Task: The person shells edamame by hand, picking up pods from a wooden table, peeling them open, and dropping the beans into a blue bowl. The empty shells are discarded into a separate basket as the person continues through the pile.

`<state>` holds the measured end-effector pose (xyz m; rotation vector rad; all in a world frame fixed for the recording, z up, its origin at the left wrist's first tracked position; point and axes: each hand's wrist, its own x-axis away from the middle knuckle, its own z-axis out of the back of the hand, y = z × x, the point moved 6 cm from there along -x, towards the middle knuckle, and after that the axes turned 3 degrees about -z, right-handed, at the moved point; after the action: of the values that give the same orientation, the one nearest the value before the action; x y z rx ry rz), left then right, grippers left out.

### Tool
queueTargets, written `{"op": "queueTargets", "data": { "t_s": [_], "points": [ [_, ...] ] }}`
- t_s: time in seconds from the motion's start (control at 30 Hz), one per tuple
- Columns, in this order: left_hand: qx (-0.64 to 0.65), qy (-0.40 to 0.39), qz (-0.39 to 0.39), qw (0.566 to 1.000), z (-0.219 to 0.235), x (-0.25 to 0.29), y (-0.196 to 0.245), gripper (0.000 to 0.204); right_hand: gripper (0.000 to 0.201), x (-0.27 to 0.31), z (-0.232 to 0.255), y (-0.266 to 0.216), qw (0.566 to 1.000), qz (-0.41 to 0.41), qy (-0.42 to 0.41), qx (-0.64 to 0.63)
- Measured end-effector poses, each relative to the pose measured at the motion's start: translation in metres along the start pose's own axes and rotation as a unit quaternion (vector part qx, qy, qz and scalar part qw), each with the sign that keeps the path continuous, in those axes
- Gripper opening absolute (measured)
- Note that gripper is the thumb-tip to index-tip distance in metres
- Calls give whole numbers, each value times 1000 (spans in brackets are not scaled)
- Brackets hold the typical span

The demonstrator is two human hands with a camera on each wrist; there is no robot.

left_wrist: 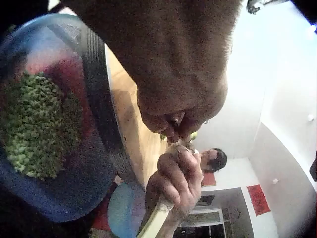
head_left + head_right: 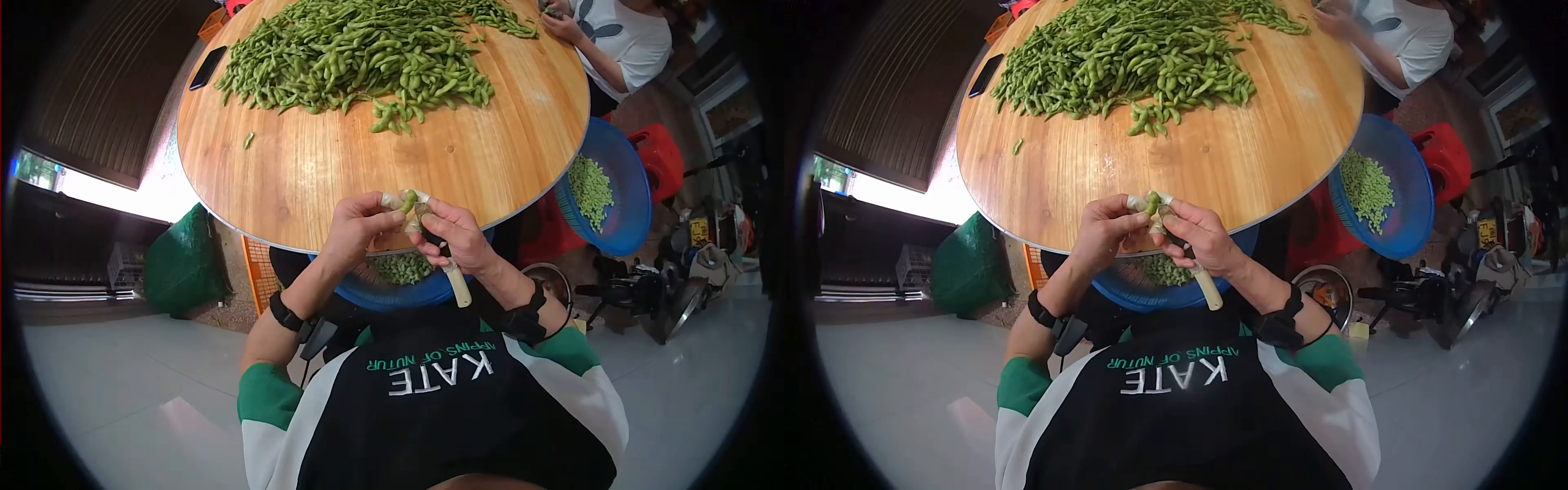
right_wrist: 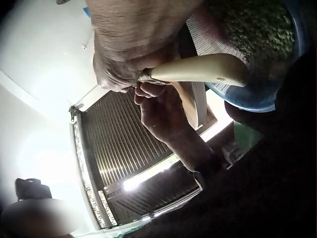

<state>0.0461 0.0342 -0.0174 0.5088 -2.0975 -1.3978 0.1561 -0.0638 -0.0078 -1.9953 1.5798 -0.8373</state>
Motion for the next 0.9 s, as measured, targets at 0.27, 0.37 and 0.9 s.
{"op": "queueTargets", "data": {
  "t_s": [0.27,0.37,0.9],
  "points": [
    [41,15,-75,996,11,3,-7,10,38,-2,-8,6,994,19,63,91],
    [135,-63,31,988,9,4,-7,13,38,-1,-11,6,1000,-2,27,17],
    [-477,35,-452,753,-28,30,54,15,34,-3,0,19,980,-71,29,-184]
  ]
}}
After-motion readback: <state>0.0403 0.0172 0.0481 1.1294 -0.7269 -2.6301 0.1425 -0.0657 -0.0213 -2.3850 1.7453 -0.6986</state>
